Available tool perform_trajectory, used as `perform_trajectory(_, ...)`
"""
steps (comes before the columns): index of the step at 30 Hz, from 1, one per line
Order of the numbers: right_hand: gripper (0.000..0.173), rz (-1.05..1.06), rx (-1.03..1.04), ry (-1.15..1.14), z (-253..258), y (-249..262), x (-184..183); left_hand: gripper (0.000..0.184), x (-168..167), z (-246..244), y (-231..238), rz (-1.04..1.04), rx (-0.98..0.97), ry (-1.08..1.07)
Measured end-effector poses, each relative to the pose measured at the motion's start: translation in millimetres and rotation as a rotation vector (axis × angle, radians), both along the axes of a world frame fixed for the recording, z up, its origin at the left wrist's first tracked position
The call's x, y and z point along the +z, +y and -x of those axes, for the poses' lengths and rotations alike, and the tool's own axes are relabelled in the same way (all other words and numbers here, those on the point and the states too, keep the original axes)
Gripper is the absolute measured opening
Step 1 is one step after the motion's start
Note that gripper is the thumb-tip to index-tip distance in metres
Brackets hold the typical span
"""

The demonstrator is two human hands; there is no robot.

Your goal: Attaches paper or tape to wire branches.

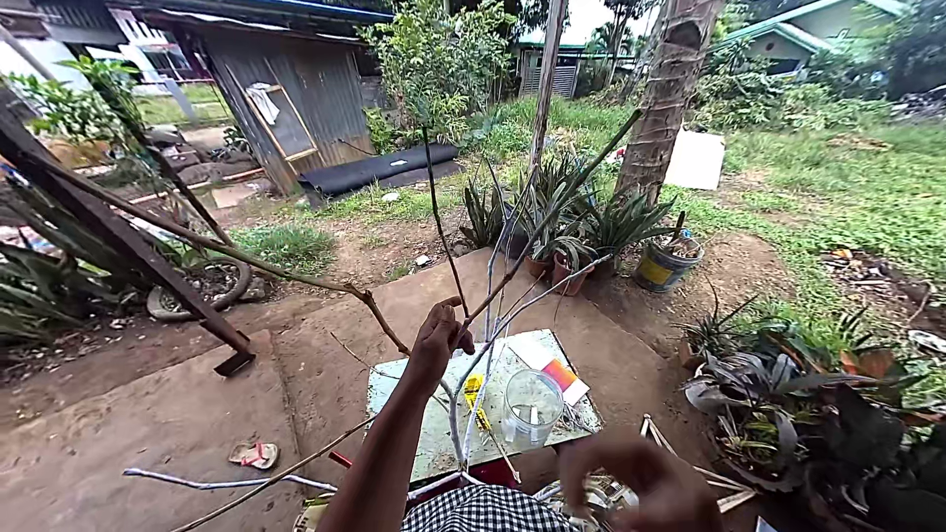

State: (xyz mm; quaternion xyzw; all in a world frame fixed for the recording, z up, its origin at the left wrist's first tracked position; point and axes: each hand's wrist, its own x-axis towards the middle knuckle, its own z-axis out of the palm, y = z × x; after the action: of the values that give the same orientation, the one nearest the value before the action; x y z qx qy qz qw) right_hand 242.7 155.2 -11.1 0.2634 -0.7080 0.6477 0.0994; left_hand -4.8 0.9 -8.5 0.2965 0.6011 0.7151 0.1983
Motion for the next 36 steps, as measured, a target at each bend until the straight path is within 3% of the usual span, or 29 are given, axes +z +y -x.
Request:
perform_trajectory(1,0.031,-0.018,-0.246,-0.035,29.3,6.6,-2.2,0.043,-1.2,0.0,-0.2,0.000,0.005,0.013)
perform_trajectory(2,0.027,-0.053,-0.474,-0.103,60.3,9.5,-1.6,0.044,-2.5,-0.4,-0.7,0.002,0.010,0.018)
perform_trajectory(4,0.054,-0.140,-0.610,-0.315,113.2,17.3,-4.8,0.045,-5.3,-1.1,-2.1,0.000,0.009,0.018)
perform_trajectory(6,0.084,-0.213,-0.537,-0.375,147.8,13.2,-13.6,0.045,-6.7,-0.7,-2.7,-0.008,0.009,0.025)
perform_trajectory(7,0.090,-0.230,-0.463,-0.382,159.5,8.8,-15.8,0.045,-6.6,-0.2,-2.8,-0.012,0.013,0.035)
perform_trajectory(8,0.088,-0.222,-0.381,-0.384,168.9,5.4,-16.6,0.044,-6.6,-0.3,-2.6,-0.011,0.022,0.053)
perform_trajectory(14,0.037,-0.164,-0.168,-0.369,189.2,19.6,1.2,0.046,-7.2,-2.9,-7.3,0.078,0.071,0.181)
perform_trajectory(17,0.027,-0.288,-0.132,-0.378,187.9,33.0,19.0,0.045,-8.0,-2.4,-9.4,0.074,0.020,0.162)
perform_trajectory(20,0.019,-0.509,-0.233,-0.297,190.2,44.4,37.5,0.042,-5.4,-2.7,-8.9,0.027,-0.020,0.093)
perform_trajectory(24,0.019,-0.587,-0.328,-0.222,205.1,49.3,51.8,0.041,1.8,0.2,-3.3,-0.034,-0.069,-0.012)
perform_trajectory(28,0.024,-0.309,-0.229,-0.234,244.0,49.9,42.3,0.043,3.1,10.8,8.2,-0.132,-0.023,-0.167)
perform_trajectory(32,0.032,-0.126,-0.322,-0.351,262.3,39.7,27.7,0.039,13.1,9.9,15.4,-0.258,0.075,-0.331)
perform_trajectory(36,0.043,-0.166,-0.489,-0.441,235.0,29.2,25.5,0.049,13.0,1.9,19.5,-0.282,0.250,-0.234)
